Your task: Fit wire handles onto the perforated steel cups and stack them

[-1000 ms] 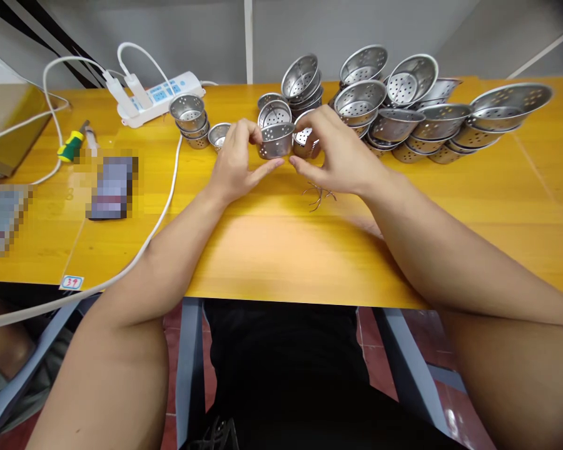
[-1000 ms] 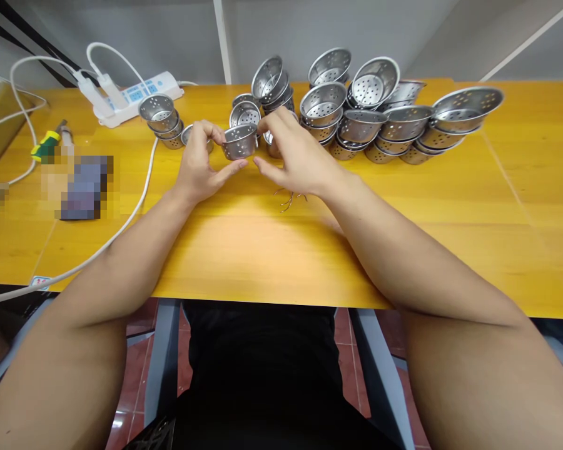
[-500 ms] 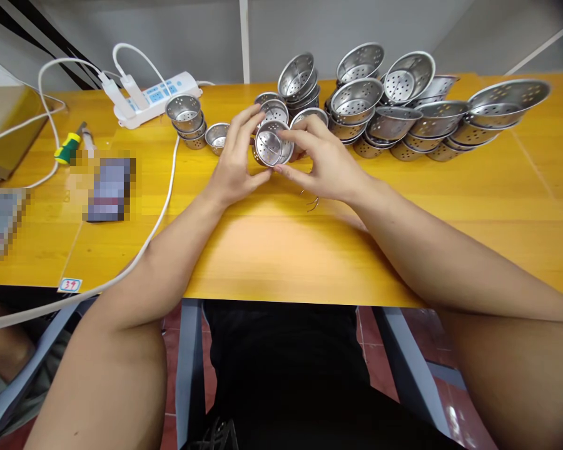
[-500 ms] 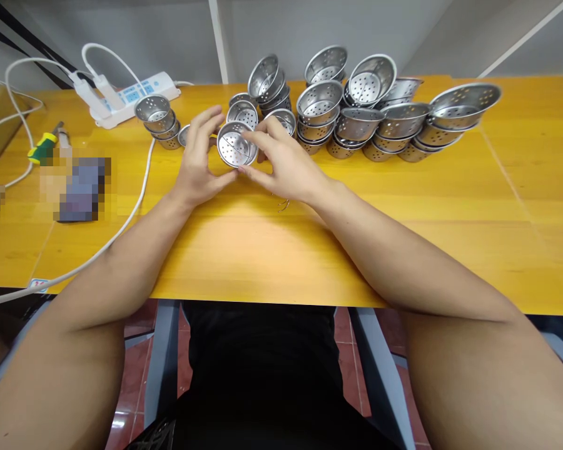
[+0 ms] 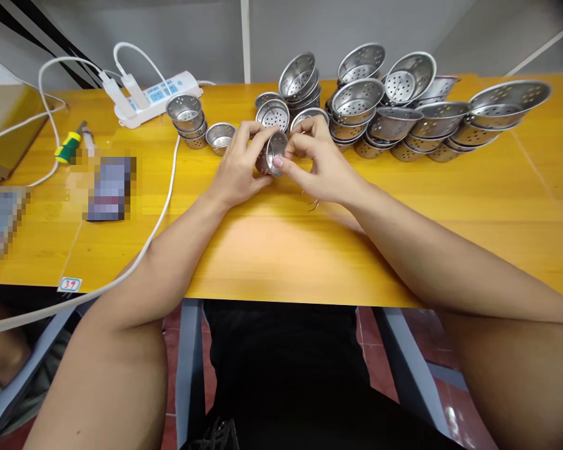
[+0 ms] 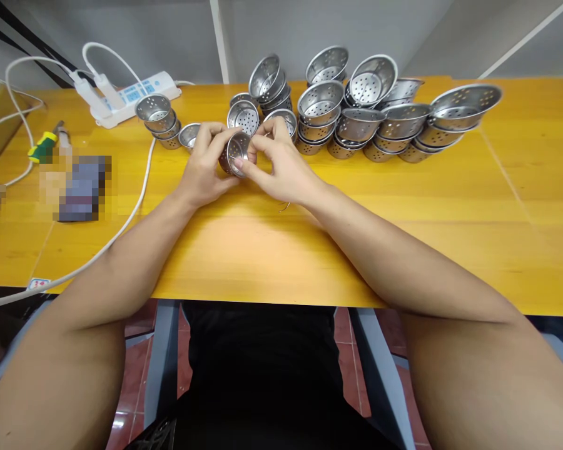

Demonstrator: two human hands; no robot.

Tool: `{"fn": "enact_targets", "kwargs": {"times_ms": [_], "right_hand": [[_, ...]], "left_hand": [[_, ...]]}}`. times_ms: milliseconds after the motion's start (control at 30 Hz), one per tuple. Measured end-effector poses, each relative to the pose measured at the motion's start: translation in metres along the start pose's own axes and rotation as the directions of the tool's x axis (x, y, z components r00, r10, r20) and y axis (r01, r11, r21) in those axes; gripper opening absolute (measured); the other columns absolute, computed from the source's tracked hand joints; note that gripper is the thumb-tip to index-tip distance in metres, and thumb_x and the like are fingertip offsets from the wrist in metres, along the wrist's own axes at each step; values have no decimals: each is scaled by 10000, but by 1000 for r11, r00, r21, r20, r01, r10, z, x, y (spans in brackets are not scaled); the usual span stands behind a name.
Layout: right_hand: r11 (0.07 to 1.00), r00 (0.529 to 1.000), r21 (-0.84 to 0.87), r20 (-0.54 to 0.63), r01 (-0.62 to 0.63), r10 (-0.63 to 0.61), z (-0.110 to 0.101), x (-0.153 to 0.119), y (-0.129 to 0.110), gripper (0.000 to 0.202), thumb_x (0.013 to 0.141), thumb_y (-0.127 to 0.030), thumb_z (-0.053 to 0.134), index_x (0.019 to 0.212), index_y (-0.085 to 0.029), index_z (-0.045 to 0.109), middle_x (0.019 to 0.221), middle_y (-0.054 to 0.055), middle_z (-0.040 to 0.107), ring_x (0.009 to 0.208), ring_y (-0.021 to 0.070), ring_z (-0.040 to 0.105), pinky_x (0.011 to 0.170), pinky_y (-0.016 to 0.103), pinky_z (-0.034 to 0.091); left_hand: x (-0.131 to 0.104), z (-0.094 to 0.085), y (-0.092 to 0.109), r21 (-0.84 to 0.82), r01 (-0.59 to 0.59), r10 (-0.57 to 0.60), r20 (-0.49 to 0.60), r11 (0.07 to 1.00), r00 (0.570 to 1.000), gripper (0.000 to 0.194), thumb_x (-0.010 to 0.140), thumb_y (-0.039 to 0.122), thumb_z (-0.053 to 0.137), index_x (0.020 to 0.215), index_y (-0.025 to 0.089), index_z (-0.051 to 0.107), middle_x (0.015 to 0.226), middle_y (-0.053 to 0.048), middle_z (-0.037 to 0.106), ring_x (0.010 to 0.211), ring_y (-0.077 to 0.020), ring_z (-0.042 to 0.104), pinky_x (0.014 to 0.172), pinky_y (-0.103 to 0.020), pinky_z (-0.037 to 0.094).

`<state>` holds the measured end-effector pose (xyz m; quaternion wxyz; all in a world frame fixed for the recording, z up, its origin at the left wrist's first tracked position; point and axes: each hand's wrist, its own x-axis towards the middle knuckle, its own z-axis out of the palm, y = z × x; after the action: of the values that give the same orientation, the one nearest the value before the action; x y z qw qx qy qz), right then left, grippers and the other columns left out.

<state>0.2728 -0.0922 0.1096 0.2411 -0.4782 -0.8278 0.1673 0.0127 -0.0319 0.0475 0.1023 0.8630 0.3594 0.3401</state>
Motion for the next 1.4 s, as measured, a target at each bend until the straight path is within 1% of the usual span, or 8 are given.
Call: {"fn": "enact_targets", "kwargs": {"times_ms": [167,267,500,733,933,1067,1267,1400], "right_hand": [[983,992,170,115,-69,50,4,3,2,1021,1052,-1217,344,1147,-305,793,1027,112,729,1066,359,685,957,506,593],[959,990,271,134,-88,54,5,4,3,1002,1007,-1249,424,1016,-290,715,932,88,715,978,324,678,871,468,571],[980,991,170,107,-101,84,2,5,5,1036,1000,-1258,405,1061,-290,770,1005,101,777,1000,338,697,892,469,568],[1000,993,3,116,-5,4,2,5,7,960,1165,-1080,270,1157,-296,825,1206,173,811,1112,374,699,1065,519,582],[967,993,226,-37,114,-108,15,10,30,839,1142,-1065,544,873,-276,639,950,115,686,953,323,629,984,508,546],[950,987,267,-53,160,-152,16,11,35,829,1152,-1050,576,861,-273,584,906,85,653,943,295,618,950,470,543],[930,970,277,-39,240,-239,8,8,28,780,1124,-1053,636,1006,-285,696,1126,123,767,1103,341,690,1072,512,583],[927,953,253,46,278,-299,-3,7,34,742,1171,-1005,608,1036,-282,704,1114,116,779,1083,326,701,1020,477,567]], "left_hand": [[2,-1,-3,13,7,-7,14,1000,1000,838,1075,798,866,1781,399,655,1771,-147,660,1742,-495,649,1545,-770,494],[2,-3,1,2,29,-29,35,1000,999,774,1105,750,844,1765,387,666,1779,-154,653,1740,-495,634,1564,-765,464],[0,-3,7,43,15,-16,22,999,1000,756,1085,660,899,1748,380,668,1778,-148,675,1736,-501,631,1537,-760,491],[0,-5,5,30,10,-11,46,1000,999,771,1091,715,900,1743,378,664,1795,-149,681,1730,-483,653,1522,-728,509],[0,-3,3,57,-18,17,31,998,999,798,1098,726,885,1752,325,665,1783,-190,699,1708,-483,672,1479,-705,541],[1,-4,2,59,-26,25,17,998,1000,798,1104,756,862,1753,338,662,1789,-181,705,1721,-474,668,1487,-693,535],[4,-15,-16,28,61,-60,-51,998,997,1018,1031,944,827,1801,338,552,1861,-189,652,1798,-495,592,1529,-700,481],[2,-30,-42,70,140,-123,-212,988,969,1035,1047,1005,713,1850,413,437,1930,-110,606,1877,-435,503,1595,-690,388]]}}
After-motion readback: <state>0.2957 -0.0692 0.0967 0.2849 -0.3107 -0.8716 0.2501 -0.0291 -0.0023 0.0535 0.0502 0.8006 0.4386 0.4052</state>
